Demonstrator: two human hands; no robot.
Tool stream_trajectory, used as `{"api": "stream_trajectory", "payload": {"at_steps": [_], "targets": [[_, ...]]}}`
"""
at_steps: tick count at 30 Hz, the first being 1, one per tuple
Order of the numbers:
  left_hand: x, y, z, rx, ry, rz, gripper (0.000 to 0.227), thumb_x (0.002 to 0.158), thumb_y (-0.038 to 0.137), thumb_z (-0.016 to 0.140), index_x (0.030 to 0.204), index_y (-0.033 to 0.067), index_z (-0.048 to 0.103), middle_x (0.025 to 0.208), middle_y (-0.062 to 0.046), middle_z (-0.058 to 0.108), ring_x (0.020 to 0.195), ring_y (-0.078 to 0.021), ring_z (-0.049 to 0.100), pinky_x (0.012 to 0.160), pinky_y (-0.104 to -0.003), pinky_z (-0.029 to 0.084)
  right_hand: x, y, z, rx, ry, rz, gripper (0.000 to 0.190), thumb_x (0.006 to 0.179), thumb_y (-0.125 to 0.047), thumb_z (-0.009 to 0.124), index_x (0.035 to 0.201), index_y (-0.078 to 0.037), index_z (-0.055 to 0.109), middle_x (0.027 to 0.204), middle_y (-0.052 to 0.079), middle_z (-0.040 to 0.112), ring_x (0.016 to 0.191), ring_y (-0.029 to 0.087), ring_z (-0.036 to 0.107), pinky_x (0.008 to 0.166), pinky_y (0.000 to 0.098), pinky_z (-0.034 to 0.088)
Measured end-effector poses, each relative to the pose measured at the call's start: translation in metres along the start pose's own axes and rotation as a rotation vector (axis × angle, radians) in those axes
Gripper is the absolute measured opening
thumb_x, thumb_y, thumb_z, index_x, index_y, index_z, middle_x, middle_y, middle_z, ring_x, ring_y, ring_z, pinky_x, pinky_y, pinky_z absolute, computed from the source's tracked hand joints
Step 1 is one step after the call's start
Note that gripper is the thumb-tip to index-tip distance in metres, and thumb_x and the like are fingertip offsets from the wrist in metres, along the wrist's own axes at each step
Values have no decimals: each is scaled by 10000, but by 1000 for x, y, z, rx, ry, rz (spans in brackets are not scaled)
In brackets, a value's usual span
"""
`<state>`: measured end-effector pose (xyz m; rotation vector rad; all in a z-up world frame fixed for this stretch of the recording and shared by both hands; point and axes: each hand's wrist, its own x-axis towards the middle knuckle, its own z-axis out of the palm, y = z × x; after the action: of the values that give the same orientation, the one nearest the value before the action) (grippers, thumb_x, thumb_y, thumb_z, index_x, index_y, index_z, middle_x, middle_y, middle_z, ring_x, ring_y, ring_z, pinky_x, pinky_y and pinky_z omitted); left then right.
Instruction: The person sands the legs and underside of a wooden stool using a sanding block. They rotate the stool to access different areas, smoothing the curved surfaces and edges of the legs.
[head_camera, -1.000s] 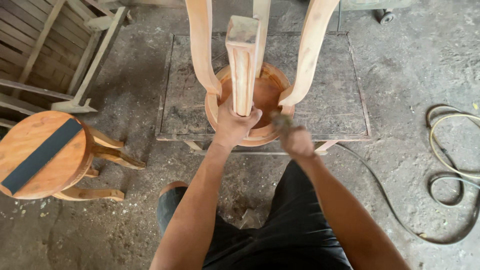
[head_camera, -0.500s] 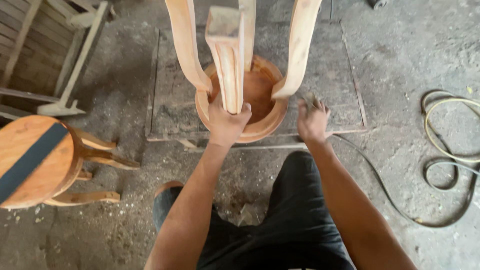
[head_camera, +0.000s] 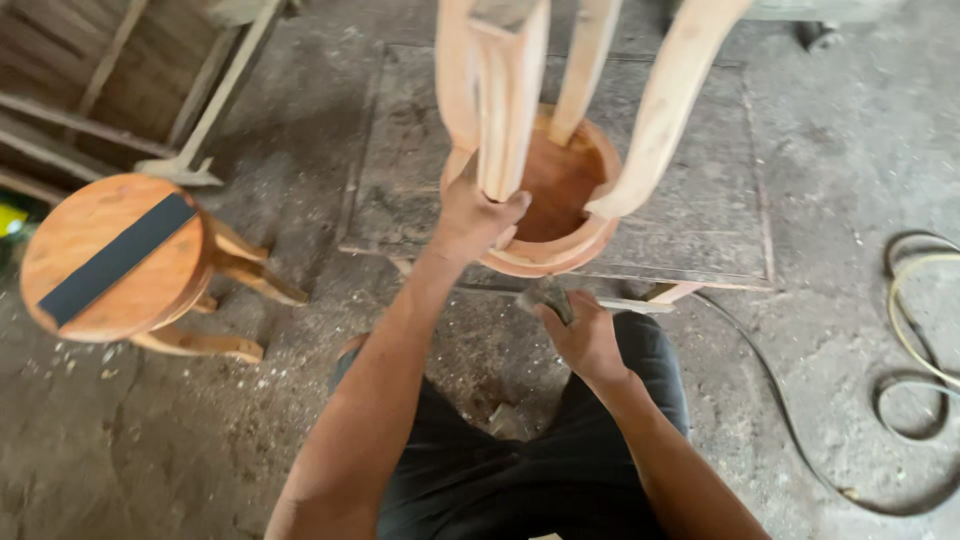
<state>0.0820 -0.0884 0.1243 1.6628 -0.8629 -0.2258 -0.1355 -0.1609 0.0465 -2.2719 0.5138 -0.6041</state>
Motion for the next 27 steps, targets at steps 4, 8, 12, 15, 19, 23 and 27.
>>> {"api": "stream_trajectory", "payload": {"at_steps": [4,8,12,15,19,23,27], "targets": [[-83,3,-9,37,215,-24,623,823,330,850,1274,-3,578,1185,-180,616,1095,-266,647,911,-389,573,-7,-33,-2,174,-8,170,284,942,-238,681,1107,-9,659,842,113,709,722,215,706,668,331,559],[-165,1,17,-560,6,-571,559,846,259,802,1262,-50,590,1139,-171,680,1031,-254,656,882,-372,564,-5,-47,23,257,91,206,217,1091,-201,555,1048,-5,636,788,145,655,680,235,593,677,341,519],[-178,-4,15,-964,232,-638,331,946,111,621,1243,-32,609,1140,-128,718,1051,-208,703,896,-316,562,7,-46,50,108,99,-97,222,1069,-194,568,1031,14,635,868,172,647,739,261,629,687,377,514],[-157,-26,-13,-652,418,-575,190,977,94,546,1145,3,546,1059,-157,732,1002,-233,738,775,-319,567,52,-8,46,59,166,-196,216,1066,-153,557,952,2,655,880,158,680,805,279,668,739,392,530],[-101,-73,-18,-13,432,-645,176,1041,150,495,1117,3,435,971,-210,703,827,-343,715,702,-418,553,141,44,62,-87,2,68,253,990,-208,553,1009,5,688,956,241,707,886,406,677,789,492,531],[-74,-91,38,310,632,-268,145,1009,134,573,1072,13,620,954,-228,664,906,-420,633,800,-522,489,168,48,91,-419,-162,384,429,943,-409,586,1084,-33,737,1106,298,693,1073,502,636,906,573,498],[-71,-98,59,154,775,-340,204,959,121,565,1098,65,702,970,-214,660,932,-411,617,838,-501,509,164,32,85,-402,-137,451,458,902,-440,618,1092,-43,746,1106,293,693,1096,494,627,916,568,489]]}}
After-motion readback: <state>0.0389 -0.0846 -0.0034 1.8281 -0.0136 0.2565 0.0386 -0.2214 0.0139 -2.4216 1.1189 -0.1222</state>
